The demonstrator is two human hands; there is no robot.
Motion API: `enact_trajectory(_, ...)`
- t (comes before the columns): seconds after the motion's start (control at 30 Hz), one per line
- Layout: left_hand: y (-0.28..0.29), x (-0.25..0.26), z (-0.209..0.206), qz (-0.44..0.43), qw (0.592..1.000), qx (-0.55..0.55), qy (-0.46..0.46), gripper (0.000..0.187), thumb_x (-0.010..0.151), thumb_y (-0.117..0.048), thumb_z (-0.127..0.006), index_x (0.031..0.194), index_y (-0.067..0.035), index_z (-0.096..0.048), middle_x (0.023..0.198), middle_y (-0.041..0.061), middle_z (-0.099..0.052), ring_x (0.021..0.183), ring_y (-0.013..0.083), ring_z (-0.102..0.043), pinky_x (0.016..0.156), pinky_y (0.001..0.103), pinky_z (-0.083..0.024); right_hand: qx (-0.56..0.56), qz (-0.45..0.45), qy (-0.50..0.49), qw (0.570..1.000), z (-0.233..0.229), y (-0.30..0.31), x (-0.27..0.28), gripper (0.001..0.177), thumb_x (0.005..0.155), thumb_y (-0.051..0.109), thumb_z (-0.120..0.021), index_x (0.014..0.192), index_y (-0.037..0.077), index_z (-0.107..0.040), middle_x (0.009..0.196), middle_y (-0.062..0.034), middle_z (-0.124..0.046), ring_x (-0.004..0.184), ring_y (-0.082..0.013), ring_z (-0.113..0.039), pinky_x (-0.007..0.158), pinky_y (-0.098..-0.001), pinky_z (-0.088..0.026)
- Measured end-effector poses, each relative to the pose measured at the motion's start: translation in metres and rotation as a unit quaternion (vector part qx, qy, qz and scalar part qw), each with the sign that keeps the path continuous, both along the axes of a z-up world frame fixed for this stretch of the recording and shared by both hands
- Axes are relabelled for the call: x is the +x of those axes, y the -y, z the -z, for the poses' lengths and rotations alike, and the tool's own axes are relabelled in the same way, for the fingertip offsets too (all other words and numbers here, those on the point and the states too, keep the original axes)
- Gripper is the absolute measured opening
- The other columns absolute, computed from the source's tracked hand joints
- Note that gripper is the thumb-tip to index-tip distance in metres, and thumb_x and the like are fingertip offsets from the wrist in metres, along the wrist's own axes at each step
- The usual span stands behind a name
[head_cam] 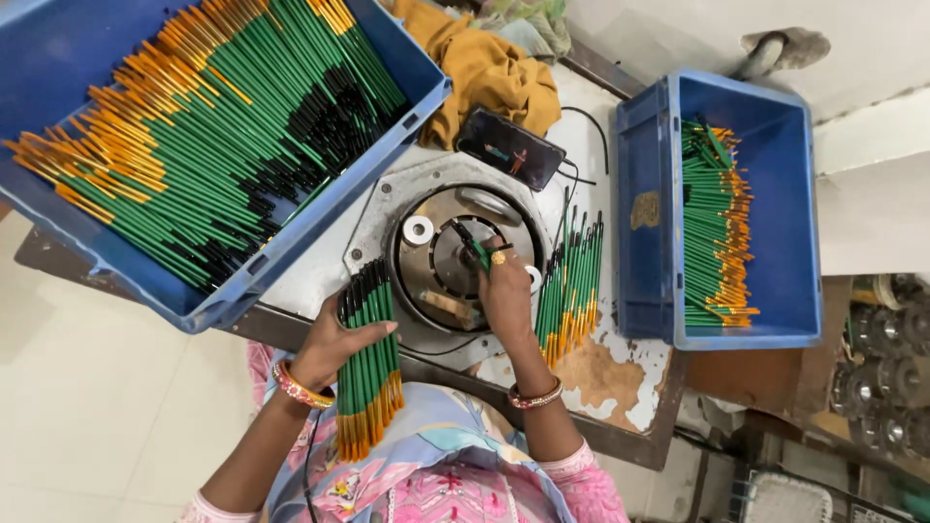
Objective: Sorting and inserting incense sticks into a crimping machine.
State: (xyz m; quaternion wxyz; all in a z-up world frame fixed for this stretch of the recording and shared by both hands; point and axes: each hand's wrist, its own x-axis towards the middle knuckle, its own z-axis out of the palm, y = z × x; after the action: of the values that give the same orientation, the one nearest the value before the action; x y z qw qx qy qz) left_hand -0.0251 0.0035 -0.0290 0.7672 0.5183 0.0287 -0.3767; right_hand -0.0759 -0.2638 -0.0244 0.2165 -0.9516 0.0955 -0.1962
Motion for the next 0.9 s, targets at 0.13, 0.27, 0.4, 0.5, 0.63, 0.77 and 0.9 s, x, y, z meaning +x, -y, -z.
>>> enact_trajectory(0.13, -0.005, 0.001, -0.024, 0.028, 0.988, 0.046, 0.144, 0.059, 0.074, -0.004, -0.087, 0.127, 0.002, -0.060, 0.103, 0.007, -0.071, 0.088, 0.0172, -0.070, 0.079, 0.032, -0.059, 0.091, 0.042, -0.037, 0.994, -0.036, -0.011, -0.005, 0.025, 0.093, 0.003, -0.067, 0.117, 0.002, -0.062, 0.095, -0.0233, -0.069, 0.079, -0.0435, -0.066, 0.067, -0.0492, -0.051)
enact_trajectory(0.27, 0.006, 0.000, -0.032, 0.029, 0.970, -0.074, 0.230, 0.067, 0.070, -0.007, -0.087, 0.129, 0.002, -0.057, 0.119, 0.004, -0.069, 0.107, 0.0130, -0.064, 0.096, 0.030, -0.053, 0.280, 0.073, -0.045, 0.956, -0.097, -0.047, -0.024, 0.017, 0.099, 0.019, -0.064, 0.107, 0.005, -0.062, 0.073, -0.0168, -0.070, 0.064, -0.0345, -0.071, 0.061, -0.0426, -0.054)
enact_trajectory(0.4, 0.003, 0.015, -0.064, 0.186, 0.917, 0.107, 0.337, 0.050, 0.068, -0.010, -0.085, 0.114, -0.001, -0.068, 0.093, 0.002, -0.077, 0.084, 0.0115, -0.074, 0.079, 0.030, -0.059, 0.136, -0.241, -0.110, 0.955, -0.098, -0.038, -0.028, 0.031, 0.092, 0.019, -0.074, 0.113, -0.002, -0.063, 0.086, -0.0232, -0.069, 0.078, -0.0418, -0.066, 0.064, -0.0443, -0.050)
enact_trajectory(0.5, 0.004, 0.015, -0.039, 0.062, 0.954, 0.019, 0.293, 0.054, 0.069, -0.010, -0.088, 0.117, 0.001, -0.066, 0.096, 0.005, -0.073, 0.088, 0.0135, -0.067, 0.083, 0.029, -0.055, 0.105, -0.128, -0.216, 0.962, -0.099, -0.009, -0.037, 0.020, 0.092, 0.018, -0.076, 0.105, 0.004, -0.071, 0.082, -0.0203, -0.071, 0.070, -0.0356, -0.068, 0.060, -0.0434, -0.051)
enact_trajectory(0.63, 0.000, 0.018, -0.034, 0.050, 0.971, 0.087, 0.217, 0.037, 0.075, -0.015, -0.089, 0.103, 0.000, -0.071, 0.087, 0.006, -0.077, 0.077, 0.0155, -0.073, 0.074, 0.030, -0.060, 0.176, -0.005, 0.013, 0.984, -0.081, 0.014, -0.030, 0.017, 0.093, -0.004, -0.061, 0.106, 0.005, -0.067, 0.090, -0.0164, -0.073, 0.079, -0.0332, -0.073, 0.072, -0.0413, -0.057)
enact_trajectory(0.77, 0.000, 0.023, -0.019, 0.078, 0.987, 0.051, 0.130, 0.035, 0.075, -0.015, -0.088, 0.099, 0.000, -0.068, 0.083, 0.007, -0.074, 0.072, 0.0163, -0.075, 0.067, 0.034, -0.062, -0.024, -0.010, -0.072, 0.997, -0.046, 0.006, 0.001, 0.049, 0.076, -0.006, -0.074, 0.123, -0.004, -0.061, 0.080, -0.0236, -0.065, 0.073, -0.0449, -0.064, 0.065, -0.0511, -0.048)
enact_trajectory(0.9, -0.006, 0.020, -0.005, 0.027, 0.994, 0.102, 0.003, 0.040, 0.073, -0.012, -0.086, 0.104, -0.001, -0.064, 0.081, 0.011, -0.074, 0.068, 0.0205, -0.073, 0.061, 0.039, -0.062, 0.017, -0.024, -0.031, 0.999, -0.039, 0.004, -0.001, 0.043, 0.084, -0.006, -0.071, 0.123, 0.003, -0.059, 0.090, -0.0215, -0.068, 0.078, -0.0420, -0.067, 0.066, -0.0480, -0.051)
